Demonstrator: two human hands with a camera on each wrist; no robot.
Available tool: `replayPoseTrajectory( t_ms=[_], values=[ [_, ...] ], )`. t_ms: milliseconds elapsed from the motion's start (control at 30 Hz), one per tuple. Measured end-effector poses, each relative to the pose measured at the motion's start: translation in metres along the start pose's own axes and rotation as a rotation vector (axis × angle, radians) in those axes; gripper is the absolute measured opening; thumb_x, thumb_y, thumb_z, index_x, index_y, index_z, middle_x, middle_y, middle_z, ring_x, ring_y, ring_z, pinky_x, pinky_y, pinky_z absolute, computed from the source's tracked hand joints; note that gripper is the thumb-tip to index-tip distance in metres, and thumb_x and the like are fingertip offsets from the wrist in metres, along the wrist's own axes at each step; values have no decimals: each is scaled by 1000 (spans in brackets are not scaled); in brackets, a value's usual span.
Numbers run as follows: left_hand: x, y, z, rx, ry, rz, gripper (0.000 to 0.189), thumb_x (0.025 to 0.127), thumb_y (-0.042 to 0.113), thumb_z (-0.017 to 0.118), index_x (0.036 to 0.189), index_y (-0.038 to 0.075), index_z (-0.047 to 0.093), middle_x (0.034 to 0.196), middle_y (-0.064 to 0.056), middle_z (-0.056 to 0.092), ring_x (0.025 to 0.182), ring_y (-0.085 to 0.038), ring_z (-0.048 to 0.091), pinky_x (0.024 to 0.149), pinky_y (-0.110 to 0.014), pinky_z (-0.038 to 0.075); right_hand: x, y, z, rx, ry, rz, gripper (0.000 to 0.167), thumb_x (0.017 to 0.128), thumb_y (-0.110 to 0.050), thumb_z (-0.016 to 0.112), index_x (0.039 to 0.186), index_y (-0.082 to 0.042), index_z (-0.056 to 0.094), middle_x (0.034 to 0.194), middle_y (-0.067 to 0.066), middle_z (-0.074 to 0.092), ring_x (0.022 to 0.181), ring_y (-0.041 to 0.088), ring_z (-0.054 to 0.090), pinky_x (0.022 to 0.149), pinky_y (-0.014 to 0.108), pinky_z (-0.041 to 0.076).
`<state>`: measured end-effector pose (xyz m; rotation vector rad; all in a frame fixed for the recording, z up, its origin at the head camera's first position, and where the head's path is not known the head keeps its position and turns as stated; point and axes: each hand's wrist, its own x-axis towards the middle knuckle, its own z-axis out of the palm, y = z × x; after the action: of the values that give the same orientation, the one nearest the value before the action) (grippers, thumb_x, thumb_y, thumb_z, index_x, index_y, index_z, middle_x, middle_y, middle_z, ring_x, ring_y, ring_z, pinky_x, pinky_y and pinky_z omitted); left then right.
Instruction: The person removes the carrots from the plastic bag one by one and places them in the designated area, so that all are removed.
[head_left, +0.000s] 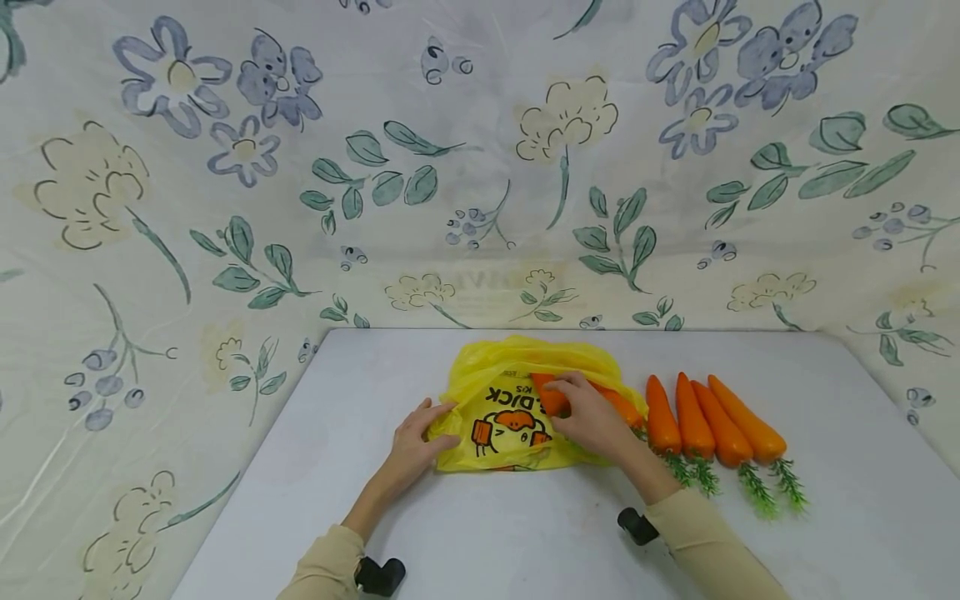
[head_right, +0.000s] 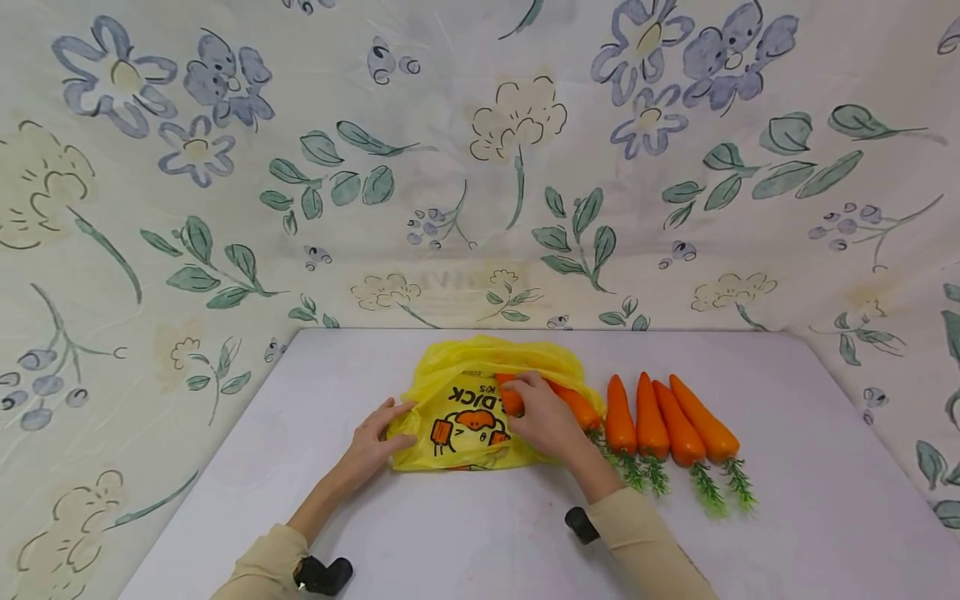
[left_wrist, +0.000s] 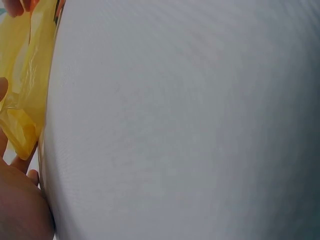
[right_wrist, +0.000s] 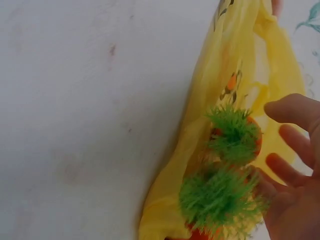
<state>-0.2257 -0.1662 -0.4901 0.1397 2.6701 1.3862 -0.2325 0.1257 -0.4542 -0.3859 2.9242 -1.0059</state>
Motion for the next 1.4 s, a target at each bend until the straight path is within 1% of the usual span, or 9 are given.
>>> replayPoseTrajectory(
  t_ms=[200,467,600,667,833,933,1067,1233,1400],
  values=[
    [1,0,3,7,1,10,60,86,32,66,142,19,54,161,-14,27,151,-35,14,116,-67,4,3,-2,8,-23,-54,-21,42,83,-12,74,125,-9,66,138,11,49,117,30,55,100,45,50],
    [0,4,2,10,-5,10,60,86,32,67,143,19,54,162,-15,26,151,-35,13,116,-67,4,4,-5,11,-43,-15,-20,36,83,-11,76,118,-11,70,135,9,51,116,29,56,98,45,51],
    [0,4,2,9,-9,0,60,86,32,67,143,20,53,162,-14,26,152,-34,13,116,-66,3,3,-9,13,-93,-12,-50,32,83,-13,76,115,-13,72,131,9,52,111,29,56,93,43,52],
    [1,3,2,11,-8,3,60,86,32,67,143,20,53,162,-14,26,152,-34,13,116,-66,3,3,-11,15,-92,-19,-54,29,83,-14,76,112,-14,73,129,10,52,106,28,56,88,41,54],
    [2,1,1,13,-9,16,60,86,33,67,144,19,53,162,-16,26,151,-36,12,116,-66,2,1,-17,19,-63,-48,-45,20,84,-18,76,103,-16,74,123,8,53,98,23,56,84,38,54],
    [0,0,0,11,-11,13,61,86,33,67,144,19,53,162,-17,23,151,-38,12,116,-67,2,0,-19,22,-66,-64,-71,17,84,-16,75,101,-15,74,121,8,53,95,22,54,83,36,53],
    [-1,1,0,10,-12,9,61,86,33,67,144,19,53,162,-18,22,151,-39,12,116,-67,1,-6,-21,21,-27,-83,-72,16,83,-11,75,99,-14,73,118,7,51,88,20,52,75,32,52],
    [0,0,0,20,-5,17,61,86,32,66,143,18,53,162,-18,25,151,-38,13,116,-65,1,-13,-25,19,10,-126,-76,21,81,-3,73,100,-12,73,122,12,50,77,20,52,64,27,46],
    [1,-2,0,27,-12,14,61,86,33,65,144,18,53,162,-17,25,151,-37,13,117,-64,1,-17,-28,21,-4,-128,-63,23,82,-4,73,104,-12,73,121,10,49,78,19,52,65,26,47]
  ],
)
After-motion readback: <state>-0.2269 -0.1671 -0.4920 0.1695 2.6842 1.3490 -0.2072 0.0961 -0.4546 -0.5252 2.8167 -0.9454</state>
